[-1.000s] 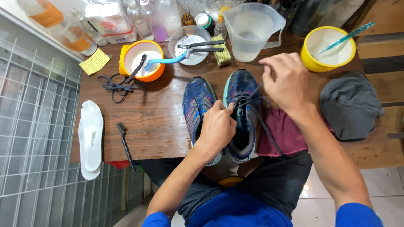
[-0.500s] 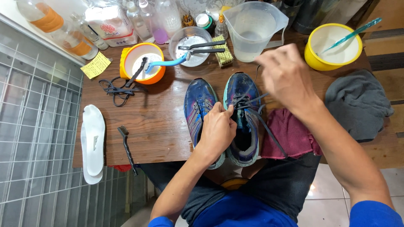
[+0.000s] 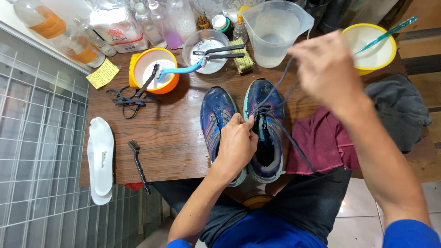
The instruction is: Unlacing a pair of sneakers and removing the insoles to prepare them for cleaning.
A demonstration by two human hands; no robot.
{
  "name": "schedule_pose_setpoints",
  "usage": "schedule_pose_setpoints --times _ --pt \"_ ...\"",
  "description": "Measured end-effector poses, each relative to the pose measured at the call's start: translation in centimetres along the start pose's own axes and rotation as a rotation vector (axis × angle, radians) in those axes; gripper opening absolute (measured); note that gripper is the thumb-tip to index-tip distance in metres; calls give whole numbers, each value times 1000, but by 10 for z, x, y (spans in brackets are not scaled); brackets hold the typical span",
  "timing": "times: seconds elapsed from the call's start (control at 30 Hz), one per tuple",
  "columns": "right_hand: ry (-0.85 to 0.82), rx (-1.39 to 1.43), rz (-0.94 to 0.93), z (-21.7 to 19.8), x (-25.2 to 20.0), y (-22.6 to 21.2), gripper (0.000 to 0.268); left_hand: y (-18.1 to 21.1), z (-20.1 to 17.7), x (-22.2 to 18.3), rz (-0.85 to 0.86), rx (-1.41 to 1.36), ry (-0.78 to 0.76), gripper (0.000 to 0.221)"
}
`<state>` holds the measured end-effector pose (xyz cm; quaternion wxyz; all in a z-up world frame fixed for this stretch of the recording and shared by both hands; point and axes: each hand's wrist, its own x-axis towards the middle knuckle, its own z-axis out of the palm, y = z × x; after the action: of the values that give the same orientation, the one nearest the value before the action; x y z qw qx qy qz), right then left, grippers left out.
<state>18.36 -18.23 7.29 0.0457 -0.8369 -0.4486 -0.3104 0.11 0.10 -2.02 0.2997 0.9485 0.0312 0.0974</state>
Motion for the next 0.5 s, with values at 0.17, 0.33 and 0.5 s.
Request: schedule_pose_setpoints --times 0.17,0.33,0.5 --pt "-203 395 -209 29 -22 -60 29 -1 -5 5 28 -13 24 47" --pt "-222 427 -264 33 -16 -69 8 4 -12 3 51 -65 71 46" --pt "150 184 -14 57 -36 -82 10 15 -21 9 105 -6 153 45"
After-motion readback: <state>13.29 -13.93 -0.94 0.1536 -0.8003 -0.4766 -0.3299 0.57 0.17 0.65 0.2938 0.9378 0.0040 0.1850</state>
